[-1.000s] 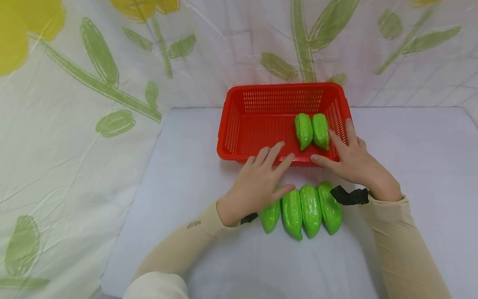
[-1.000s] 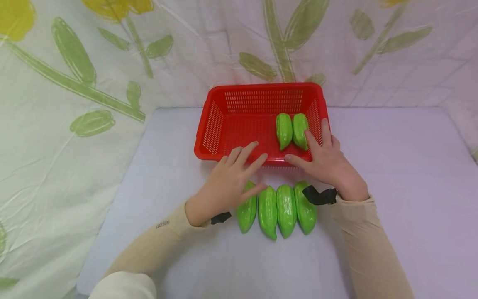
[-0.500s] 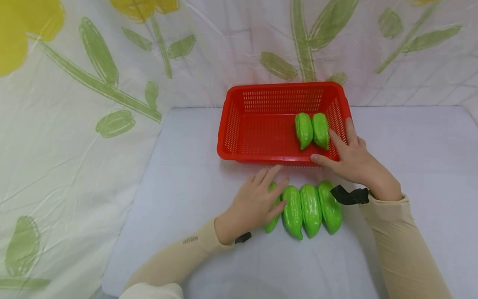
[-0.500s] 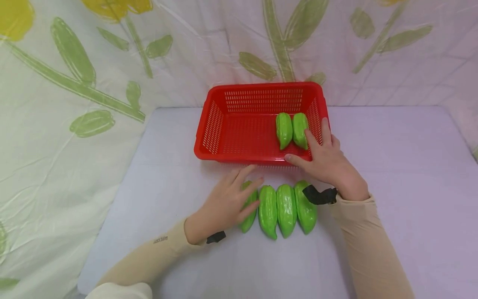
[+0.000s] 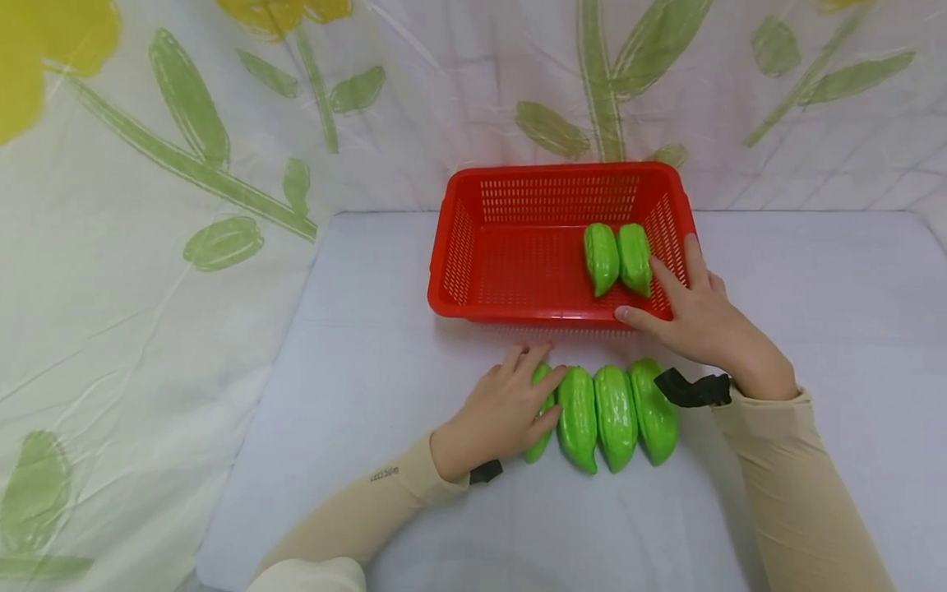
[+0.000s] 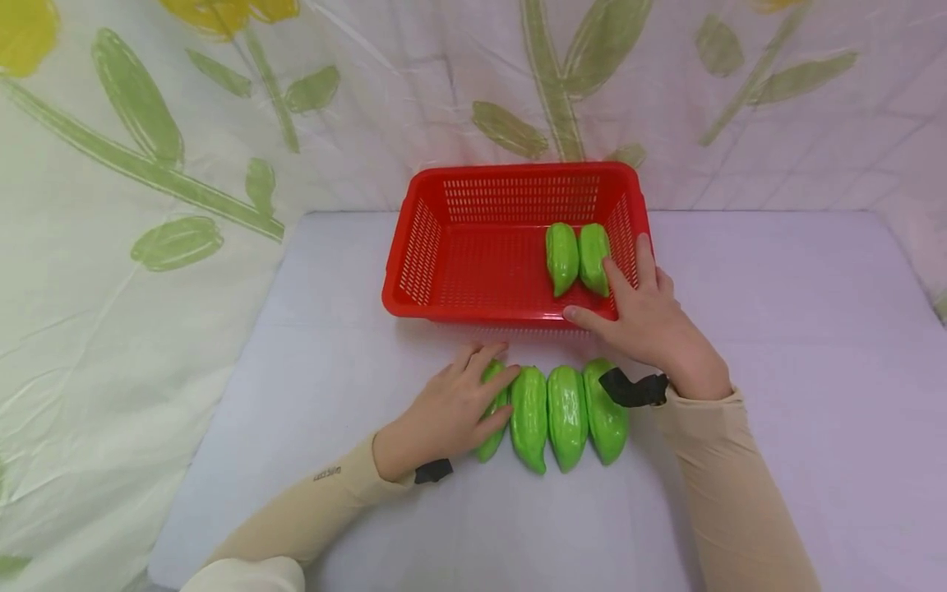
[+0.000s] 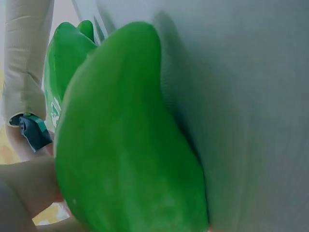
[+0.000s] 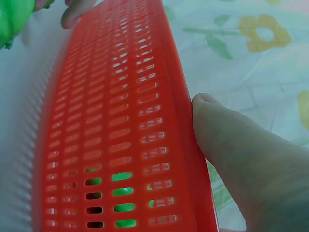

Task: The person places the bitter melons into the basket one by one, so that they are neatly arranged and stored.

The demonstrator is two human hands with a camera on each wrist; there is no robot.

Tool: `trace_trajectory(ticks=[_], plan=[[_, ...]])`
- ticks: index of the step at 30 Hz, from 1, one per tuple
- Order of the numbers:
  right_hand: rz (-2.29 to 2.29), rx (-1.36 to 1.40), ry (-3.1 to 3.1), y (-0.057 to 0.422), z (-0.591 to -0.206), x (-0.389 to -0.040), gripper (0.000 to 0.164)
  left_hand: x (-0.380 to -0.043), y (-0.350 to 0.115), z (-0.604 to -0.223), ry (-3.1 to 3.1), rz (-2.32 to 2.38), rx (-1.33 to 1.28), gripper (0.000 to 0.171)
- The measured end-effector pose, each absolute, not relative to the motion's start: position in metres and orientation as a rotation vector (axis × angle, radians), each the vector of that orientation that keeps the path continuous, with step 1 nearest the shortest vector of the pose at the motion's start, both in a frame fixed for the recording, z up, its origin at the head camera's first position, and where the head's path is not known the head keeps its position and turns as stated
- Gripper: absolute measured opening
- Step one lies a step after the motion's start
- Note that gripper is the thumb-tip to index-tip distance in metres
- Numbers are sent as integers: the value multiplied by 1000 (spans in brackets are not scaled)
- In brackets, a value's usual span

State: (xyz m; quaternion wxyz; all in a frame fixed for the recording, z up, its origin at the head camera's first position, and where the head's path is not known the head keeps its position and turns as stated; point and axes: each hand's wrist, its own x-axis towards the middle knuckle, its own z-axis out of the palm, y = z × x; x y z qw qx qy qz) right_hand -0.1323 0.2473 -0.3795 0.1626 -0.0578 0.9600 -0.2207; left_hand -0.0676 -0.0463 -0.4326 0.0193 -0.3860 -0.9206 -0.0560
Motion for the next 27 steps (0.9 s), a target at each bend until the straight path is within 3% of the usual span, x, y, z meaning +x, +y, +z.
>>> trace_trajectory(ticks=[12,27], plan=[[-639,-162,2743,246,-378,-132,109,-67,-46,-436,-2837,-243,-1166,41],[-628,-160,2735,246,-378,-132,109,-67,-44,-439,-2892,-308,-1161,42]])
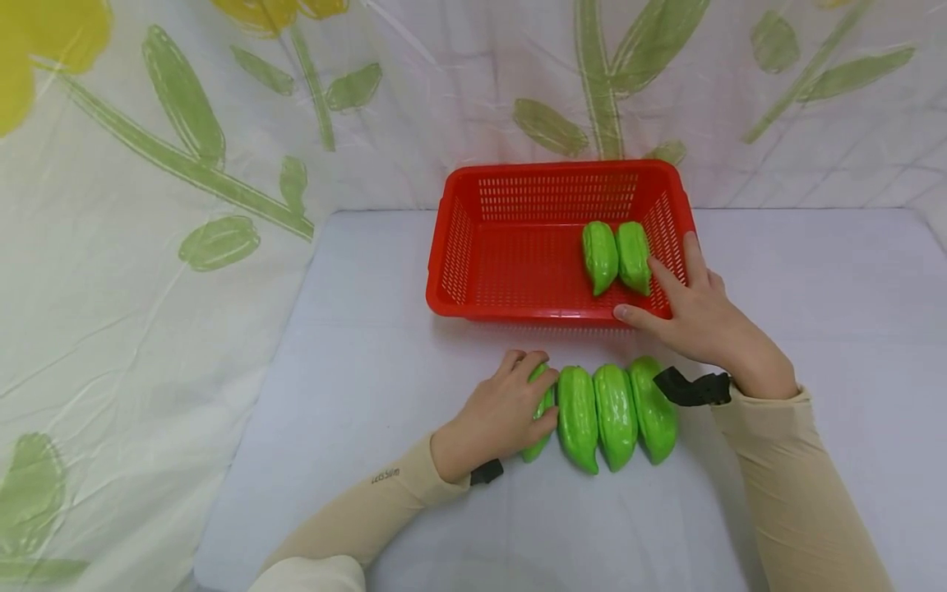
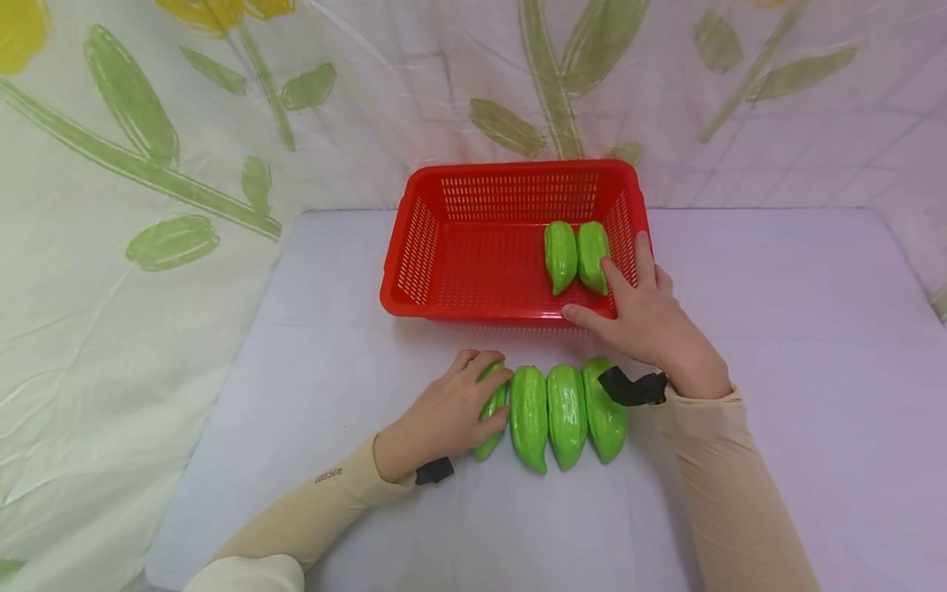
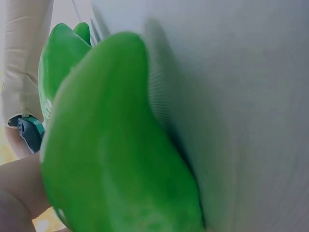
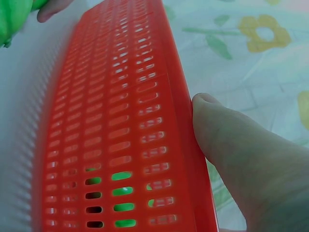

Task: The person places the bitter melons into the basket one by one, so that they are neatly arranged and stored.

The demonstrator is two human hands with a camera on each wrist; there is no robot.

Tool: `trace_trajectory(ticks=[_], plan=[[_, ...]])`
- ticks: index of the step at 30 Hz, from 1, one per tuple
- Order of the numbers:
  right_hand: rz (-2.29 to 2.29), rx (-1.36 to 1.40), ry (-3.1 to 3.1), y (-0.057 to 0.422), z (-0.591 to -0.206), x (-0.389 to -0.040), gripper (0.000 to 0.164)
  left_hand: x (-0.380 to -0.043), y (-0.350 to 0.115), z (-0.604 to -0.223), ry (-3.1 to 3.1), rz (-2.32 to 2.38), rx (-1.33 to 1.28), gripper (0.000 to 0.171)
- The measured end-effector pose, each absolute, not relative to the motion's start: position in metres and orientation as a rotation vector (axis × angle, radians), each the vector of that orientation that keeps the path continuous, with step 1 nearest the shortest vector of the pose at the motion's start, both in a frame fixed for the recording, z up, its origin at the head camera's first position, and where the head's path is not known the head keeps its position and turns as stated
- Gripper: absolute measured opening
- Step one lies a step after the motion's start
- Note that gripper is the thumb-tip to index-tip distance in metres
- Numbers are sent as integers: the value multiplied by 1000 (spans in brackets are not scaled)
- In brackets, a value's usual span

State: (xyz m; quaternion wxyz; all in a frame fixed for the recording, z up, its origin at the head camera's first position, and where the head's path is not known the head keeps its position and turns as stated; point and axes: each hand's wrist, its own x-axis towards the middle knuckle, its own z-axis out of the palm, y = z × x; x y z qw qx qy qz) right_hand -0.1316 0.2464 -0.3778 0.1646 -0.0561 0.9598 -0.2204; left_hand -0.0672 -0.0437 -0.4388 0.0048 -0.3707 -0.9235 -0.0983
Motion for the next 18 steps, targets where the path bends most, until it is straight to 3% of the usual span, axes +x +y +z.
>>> trace_trajectory(ticks=[18], plan=[[-627,-169,2737,247,-380,-133,108,-67,-44,-442,-2873,-332,-1158,41]])
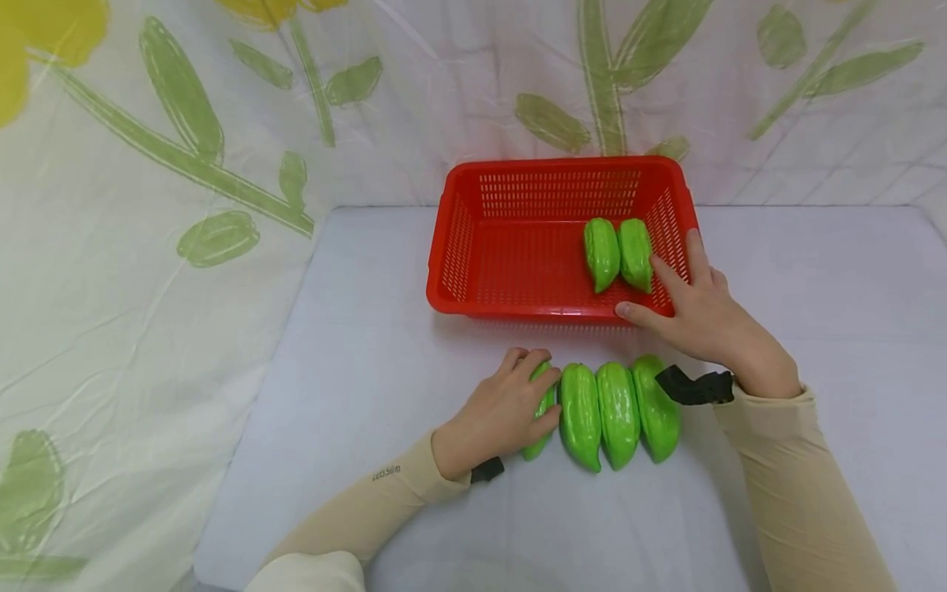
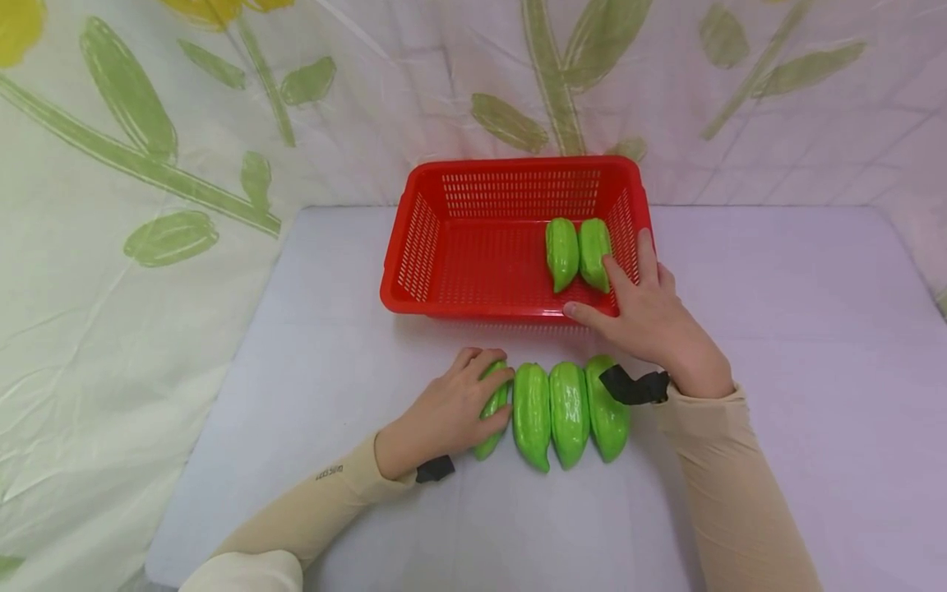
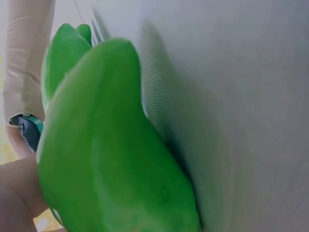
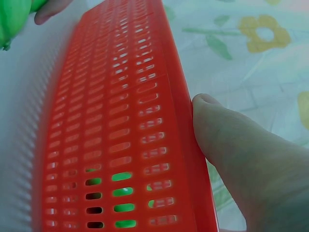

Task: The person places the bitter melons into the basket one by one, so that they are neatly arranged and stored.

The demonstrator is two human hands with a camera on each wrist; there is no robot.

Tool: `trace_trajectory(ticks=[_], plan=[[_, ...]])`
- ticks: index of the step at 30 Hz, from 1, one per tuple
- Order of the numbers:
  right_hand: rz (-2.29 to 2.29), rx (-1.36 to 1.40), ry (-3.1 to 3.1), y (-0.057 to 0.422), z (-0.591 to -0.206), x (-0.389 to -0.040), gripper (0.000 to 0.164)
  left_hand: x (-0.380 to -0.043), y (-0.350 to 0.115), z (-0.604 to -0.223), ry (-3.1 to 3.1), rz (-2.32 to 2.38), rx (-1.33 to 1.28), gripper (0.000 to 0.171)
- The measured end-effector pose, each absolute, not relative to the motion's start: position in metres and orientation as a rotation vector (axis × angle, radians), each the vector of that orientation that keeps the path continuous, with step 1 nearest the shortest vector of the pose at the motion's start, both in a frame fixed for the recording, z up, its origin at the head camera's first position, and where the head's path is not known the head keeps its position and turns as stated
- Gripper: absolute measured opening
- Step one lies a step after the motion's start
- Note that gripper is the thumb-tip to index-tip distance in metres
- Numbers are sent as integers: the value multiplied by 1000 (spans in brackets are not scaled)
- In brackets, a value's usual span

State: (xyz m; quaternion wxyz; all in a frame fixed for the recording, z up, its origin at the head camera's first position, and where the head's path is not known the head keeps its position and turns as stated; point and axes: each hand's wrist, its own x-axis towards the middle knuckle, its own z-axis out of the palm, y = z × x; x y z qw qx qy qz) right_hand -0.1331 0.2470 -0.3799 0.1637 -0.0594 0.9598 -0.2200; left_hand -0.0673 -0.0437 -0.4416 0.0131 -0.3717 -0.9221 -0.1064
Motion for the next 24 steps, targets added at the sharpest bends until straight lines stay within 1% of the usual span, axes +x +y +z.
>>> trace_trajectory(ticks=[24], plan=[[-614,-153,2720,247,-379,-134,110,-69,-48,-429,-2967,-504,-1114,40]])
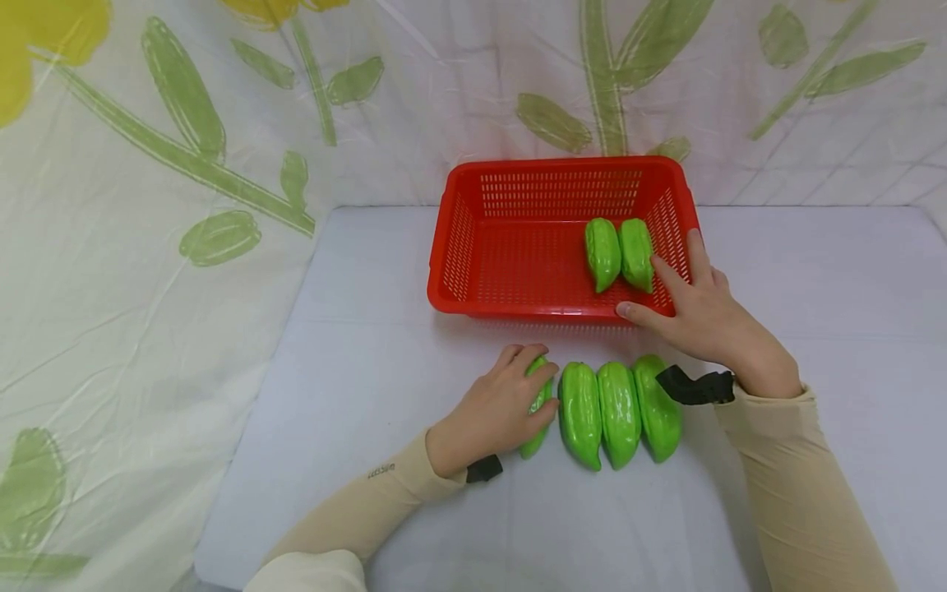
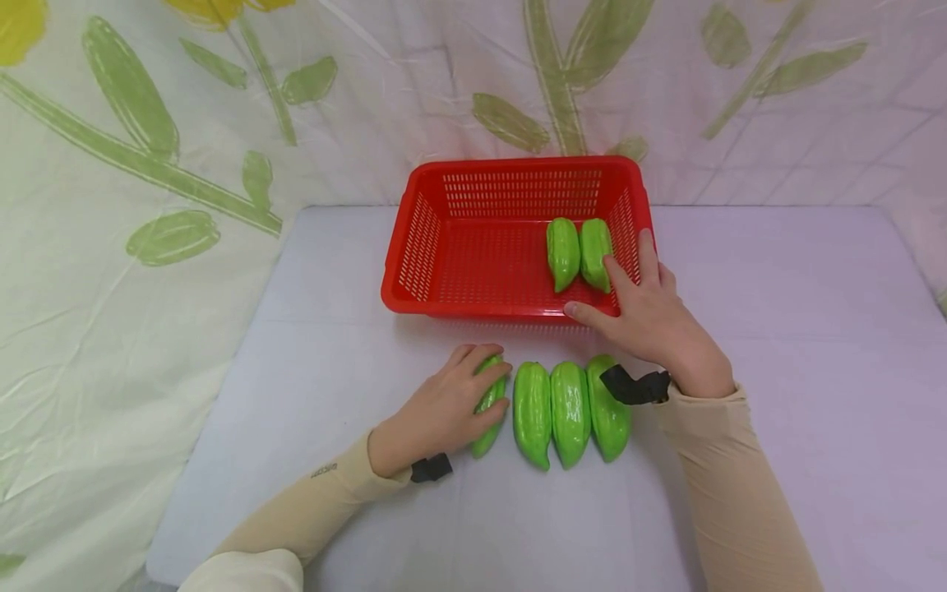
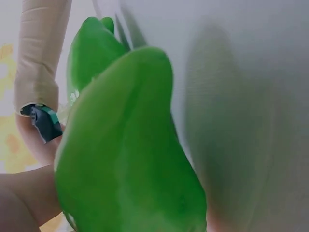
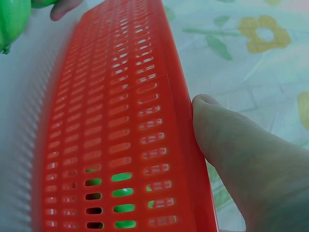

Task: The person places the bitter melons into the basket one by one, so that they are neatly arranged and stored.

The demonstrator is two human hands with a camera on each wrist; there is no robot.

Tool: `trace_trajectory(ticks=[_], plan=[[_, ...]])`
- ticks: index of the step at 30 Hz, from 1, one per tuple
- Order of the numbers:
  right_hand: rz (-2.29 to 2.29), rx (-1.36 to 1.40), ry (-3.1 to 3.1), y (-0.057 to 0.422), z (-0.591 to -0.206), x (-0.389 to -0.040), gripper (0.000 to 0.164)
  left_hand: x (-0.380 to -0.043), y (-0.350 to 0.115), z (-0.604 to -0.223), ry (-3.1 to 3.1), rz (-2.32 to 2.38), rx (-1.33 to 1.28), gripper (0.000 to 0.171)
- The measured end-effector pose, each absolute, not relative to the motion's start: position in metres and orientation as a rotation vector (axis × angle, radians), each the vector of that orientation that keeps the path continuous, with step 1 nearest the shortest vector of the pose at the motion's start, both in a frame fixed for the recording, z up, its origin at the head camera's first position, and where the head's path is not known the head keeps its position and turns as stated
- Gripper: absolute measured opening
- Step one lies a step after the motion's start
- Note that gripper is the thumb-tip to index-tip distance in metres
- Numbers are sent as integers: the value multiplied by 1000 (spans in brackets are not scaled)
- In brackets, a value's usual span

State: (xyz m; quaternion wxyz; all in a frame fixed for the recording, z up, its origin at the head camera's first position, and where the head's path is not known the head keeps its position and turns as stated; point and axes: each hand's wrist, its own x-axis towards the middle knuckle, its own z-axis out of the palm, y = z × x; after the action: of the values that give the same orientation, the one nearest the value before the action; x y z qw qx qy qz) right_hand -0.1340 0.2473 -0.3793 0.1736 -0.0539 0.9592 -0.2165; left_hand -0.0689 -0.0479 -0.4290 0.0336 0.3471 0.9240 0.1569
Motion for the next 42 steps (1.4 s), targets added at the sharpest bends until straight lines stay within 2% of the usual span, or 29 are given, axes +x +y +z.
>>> trace_trajectory(ticks=[14,25,42], plan=[[-608,-155,2721,247,-378,-133,110,-64,-50,-419,2895,519,1159,38],[-606,-163,2729,246,-376,-132,109,-65,-55,-408,2875,567,1111,40],[-622,-169,2730,247,-377,-133,111,-67,-55,-368,2815,615,1195,42]])
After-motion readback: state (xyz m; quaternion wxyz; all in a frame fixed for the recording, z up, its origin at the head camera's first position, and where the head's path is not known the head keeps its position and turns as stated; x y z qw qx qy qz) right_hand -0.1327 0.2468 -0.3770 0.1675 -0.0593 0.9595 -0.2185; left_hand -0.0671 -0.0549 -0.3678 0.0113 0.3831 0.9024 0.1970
